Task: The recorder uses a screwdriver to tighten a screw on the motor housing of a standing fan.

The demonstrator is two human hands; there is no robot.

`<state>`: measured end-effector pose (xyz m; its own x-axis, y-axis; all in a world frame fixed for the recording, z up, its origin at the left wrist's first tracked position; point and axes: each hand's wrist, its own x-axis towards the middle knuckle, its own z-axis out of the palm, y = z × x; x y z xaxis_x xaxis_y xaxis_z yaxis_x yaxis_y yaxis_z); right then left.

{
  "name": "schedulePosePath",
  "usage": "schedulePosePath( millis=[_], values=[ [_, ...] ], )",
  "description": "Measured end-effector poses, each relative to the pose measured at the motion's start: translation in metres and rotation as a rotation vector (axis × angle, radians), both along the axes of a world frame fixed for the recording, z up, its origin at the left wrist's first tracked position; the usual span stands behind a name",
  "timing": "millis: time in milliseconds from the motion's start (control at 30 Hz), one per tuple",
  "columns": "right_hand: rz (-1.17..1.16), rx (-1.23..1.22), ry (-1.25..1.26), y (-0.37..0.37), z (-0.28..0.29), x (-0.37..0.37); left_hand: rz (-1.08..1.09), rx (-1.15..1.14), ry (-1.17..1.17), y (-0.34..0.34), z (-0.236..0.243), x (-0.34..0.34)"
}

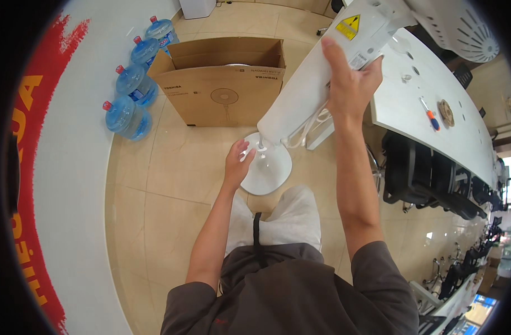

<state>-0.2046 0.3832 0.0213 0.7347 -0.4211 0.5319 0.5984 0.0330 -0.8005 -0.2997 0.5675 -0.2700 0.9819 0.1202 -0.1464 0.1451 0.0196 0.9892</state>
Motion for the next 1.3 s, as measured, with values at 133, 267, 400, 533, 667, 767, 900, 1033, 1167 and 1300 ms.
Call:
schedulePosePath(
  millis=[133, 267, 400, 533, 667, 767, 900, 1033, 1167, 1300],
  values=[
    [0.030, 0.015, -0.090, 0.000, -0.051, 0.018, -0.081, 0.094, -0.234, -0.024, -0.070, 0.045],
    [0.118, -0.063, -0.097, 0.000, -0.091, 0.023, -0.159, -0.074, -0.253, -0.050, -0.122, 0.071],
    [-0.003, -0.093, -0.157, 0.002, -0.110, 0.031, -0.144, -0.125, -0.333, -0.059, -0.155, 0.076],
    [-0.023, -0.150, -0.182, 0.007, -0.119, 0.030, -0.102, -0.120, -0.422, -0.063, -0.165, 0.079],
    [-0.062, -0.092, -0.213, 0.019, -0.127, 0.026, -0.029, -0.092, -0.438, -0.068, -0.162, 0.077],
    [0.008, -0.164, -0.214, 0.023, -0.126, 0.026, 0.072, -0.199, -0.529, -0.075, -0.159, 0.074],
    [-0.022, -0.298, -0.255, 0.029, -0.133, 0.026, 0.127, -0.183, -0.524, -0.078, -0.156, 0.072],
    [0.042, -0.230, -0.244, 0.034, -0.136, 0.022, 0.155, -0.119, -0.535, -0.079, -0.155, 0.072],
    [0.031, -0.305, -0.253, 0.037, -0.134, 0.020, 0.136, -0.068, -0.506, -0.078, -0.154, 0.071],
    [0.056, -0.351, -0.262, 0.043, -0.134, 0.022, 0.154, -0.065, -0.541, -0.077, -0.153, 0.071]
  ],
)
